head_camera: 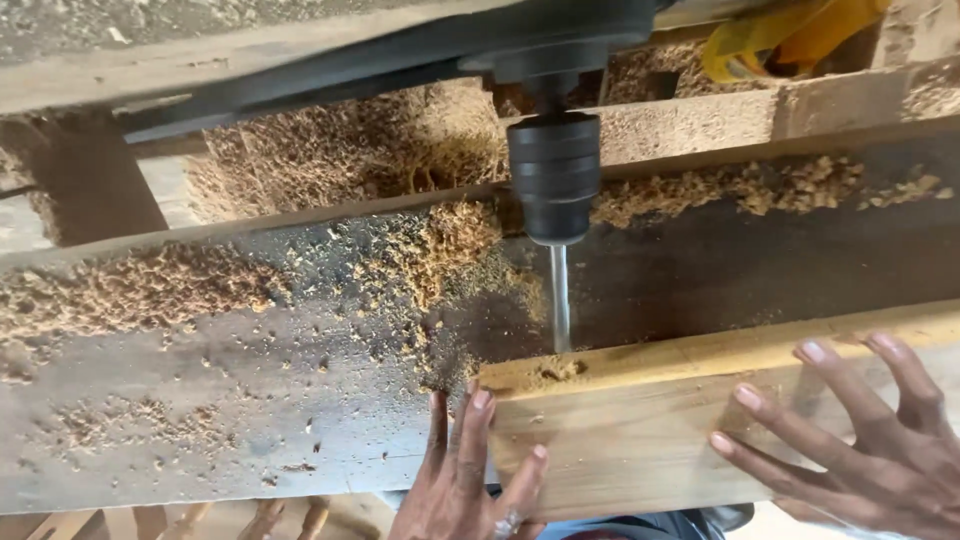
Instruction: The person drills holes into a wooden board using a drill press, holding and repositioning the board with both hands to align each spot under the spinning bit, then brushing away sawdust between holes.
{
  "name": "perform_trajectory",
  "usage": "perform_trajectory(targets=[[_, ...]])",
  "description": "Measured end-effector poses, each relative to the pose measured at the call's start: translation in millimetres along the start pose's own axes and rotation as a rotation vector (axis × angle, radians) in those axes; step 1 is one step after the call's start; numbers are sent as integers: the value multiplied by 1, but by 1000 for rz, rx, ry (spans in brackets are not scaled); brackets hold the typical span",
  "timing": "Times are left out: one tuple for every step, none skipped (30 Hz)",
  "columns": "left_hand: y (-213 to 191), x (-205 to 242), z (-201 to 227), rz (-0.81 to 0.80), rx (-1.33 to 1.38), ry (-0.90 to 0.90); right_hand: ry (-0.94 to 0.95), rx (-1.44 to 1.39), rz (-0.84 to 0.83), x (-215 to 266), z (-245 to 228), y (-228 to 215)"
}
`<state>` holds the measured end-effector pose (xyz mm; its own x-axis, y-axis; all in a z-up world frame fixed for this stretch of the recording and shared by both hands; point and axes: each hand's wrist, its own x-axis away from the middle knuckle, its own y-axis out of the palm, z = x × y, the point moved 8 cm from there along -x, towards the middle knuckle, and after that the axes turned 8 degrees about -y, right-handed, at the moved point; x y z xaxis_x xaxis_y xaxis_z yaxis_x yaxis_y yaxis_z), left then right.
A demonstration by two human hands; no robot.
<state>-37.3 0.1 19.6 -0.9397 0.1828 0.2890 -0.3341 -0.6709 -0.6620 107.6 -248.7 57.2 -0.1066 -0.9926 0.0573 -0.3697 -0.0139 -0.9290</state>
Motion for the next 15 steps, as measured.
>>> perform_trajectory(targets=[[-1,3,-3,1,13,8,17,-9,-13,-3,0,0],[-1,5,-6,0,8,5,15,-10,-8,-3,-5,4],[0,8,-9,-12,15,10,26,36,-6,-2,-9,7],[1,8,-12,-15,21,18,34,91,-2,-1,-10,9],[1,6,-13,-7,15,18,29,98,3,-5,-5,9],[-1,8,-13,10,1,0,41,51,6,-7,-5,7],[-2,9,-13,28,-12,-19,52,3,8,-8,-5,6],[-2,9,-13,30,-10,-18,53,6,6,-2,-5,10],[-2,8,-14,25,28,-18,38,45,-42,4,-6,17],[-2,8,-15,24,63,-19,22,86,-87,9,-6,25],[-2,8,-15,28,63,-18,20,90,-87,7,-6,23],[0,8,-16,3,39,-30,31,59,-48,4,-5,19],[1,9,-17,-21,14,-42,43,28,-9,2,-4,15],[1,8,-18,-19,13,-42,41,29,-7,3,-6,16],[0,8,-18,5,-8,-36,51,51,-17,5,-7,18]])
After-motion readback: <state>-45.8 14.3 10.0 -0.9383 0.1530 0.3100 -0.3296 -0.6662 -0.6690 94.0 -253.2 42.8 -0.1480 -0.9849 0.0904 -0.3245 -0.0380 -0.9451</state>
